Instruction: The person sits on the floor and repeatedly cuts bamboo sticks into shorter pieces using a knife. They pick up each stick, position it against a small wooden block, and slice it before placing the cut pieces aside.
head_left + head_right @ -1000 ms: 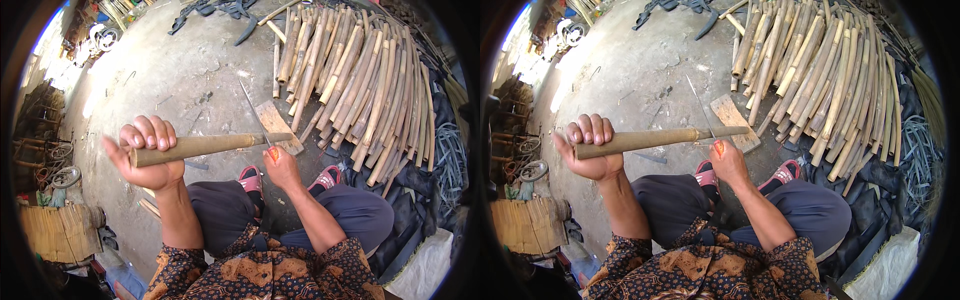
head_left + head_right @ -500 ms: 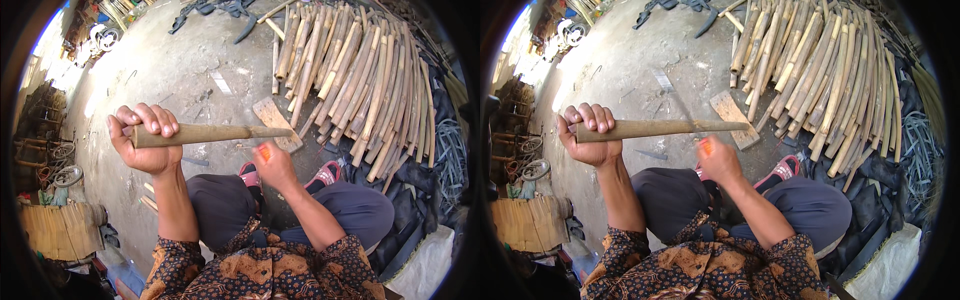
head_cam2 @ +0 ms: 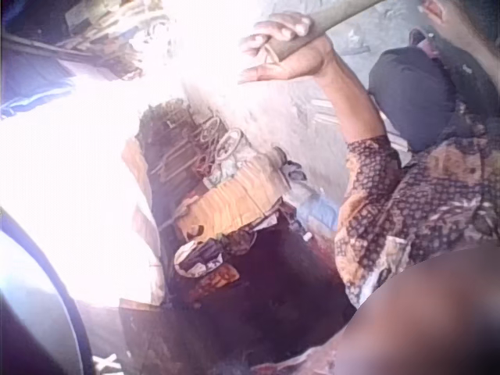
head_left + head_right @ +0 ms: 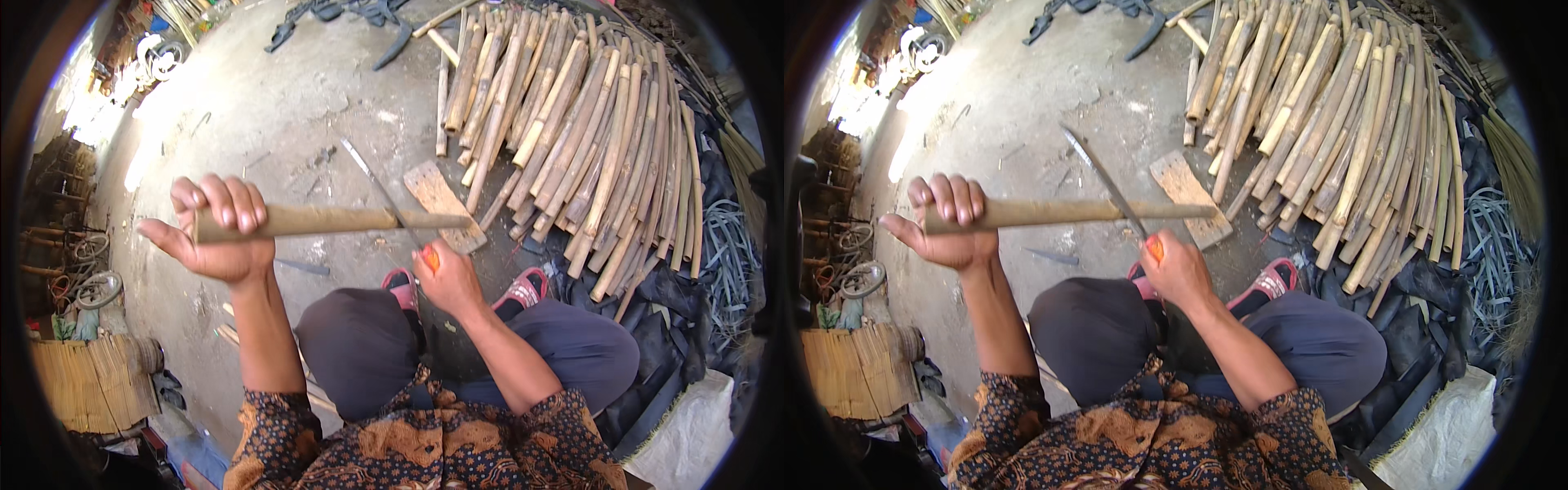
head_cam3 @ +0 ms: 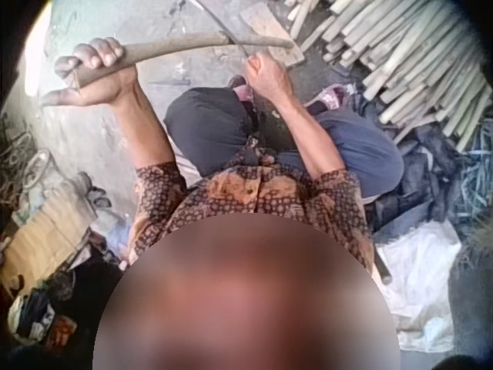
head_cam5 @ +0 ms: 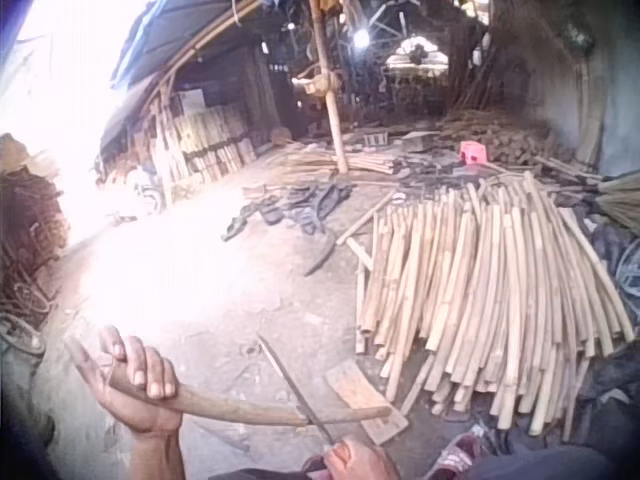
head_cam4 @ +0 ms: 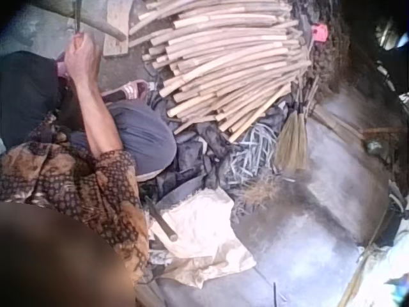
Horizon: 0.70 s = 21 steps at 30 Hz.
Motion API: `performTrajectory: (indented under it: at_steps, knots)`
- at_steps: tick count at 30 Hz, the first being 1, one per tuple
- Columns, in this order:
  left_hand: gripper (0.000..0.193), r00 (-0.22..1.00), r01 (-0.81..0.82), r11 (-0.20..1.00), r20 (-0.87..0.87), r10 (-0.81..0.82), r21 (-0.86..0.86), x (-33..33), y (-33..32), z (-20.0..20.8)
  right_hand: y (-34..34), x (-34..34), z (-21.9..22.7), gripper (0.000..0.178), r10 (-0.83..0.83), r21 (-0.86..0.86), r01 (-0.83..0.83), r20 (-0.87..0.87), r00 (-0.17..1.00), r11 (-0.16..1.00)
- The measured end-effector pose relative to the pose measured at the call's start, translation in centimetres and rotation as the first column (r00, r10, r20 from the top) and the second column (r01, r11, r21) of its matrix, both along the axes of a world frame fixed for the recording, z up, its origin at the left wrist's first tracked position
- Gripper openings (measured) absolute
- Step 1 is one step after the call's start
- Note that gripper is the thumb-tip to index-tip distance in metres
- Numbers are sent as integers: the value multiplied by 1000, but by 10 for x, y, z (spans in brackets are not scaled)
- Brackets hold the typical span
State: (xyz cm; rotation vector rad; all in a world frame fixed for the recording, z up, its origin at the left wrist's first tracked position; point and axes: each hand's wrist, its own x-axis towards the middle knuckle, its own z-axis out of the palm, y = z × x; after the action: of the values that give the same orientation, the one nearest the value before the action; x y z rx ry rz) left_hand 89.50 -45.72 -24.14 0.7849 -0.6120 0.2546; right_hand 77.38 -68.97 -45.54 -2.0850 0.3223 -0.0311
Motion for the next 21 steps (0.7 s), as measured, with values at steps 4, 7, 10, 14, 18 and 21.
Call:
performTrajectory:
  at_steps: [4, 7, 10, 14, 18, 21]
  knots:
    - [69, 922, -388, 915, 55, 384, 112, 39, 1, -48, -25, 17, -62, 35, -97, -108, 87, -88, 991, 990]
    - [66, 914, -364, 829, -8, 405, 424, 52, -19, -127, -54, 0, -98, 35, -237, -266, 140, -379, 895, 954]
    - [55, 919, 98, 716, -340, 202, 691, 55, -49, -216, -62, -11, -115, 35, -207, -317, 58, -461, 863, 947]
    - [58, 808, 121, 792, -523, 271, 599, 74, -48, -286, -61, -14, -115, 37, -208, -337, 49, -453, 867, 940]
    - [42, 542, -212, 786, -599, 589, 581, 95, 49, -310, -57, -9, -122, 38, -207, -363, 28, -466, 860, 931]
    - [46, 166, -292, 422, -389, 906, 858, 63, 151, -345, -53, -11, -134, 37, -189, -386, 2, -446, 875, 922]
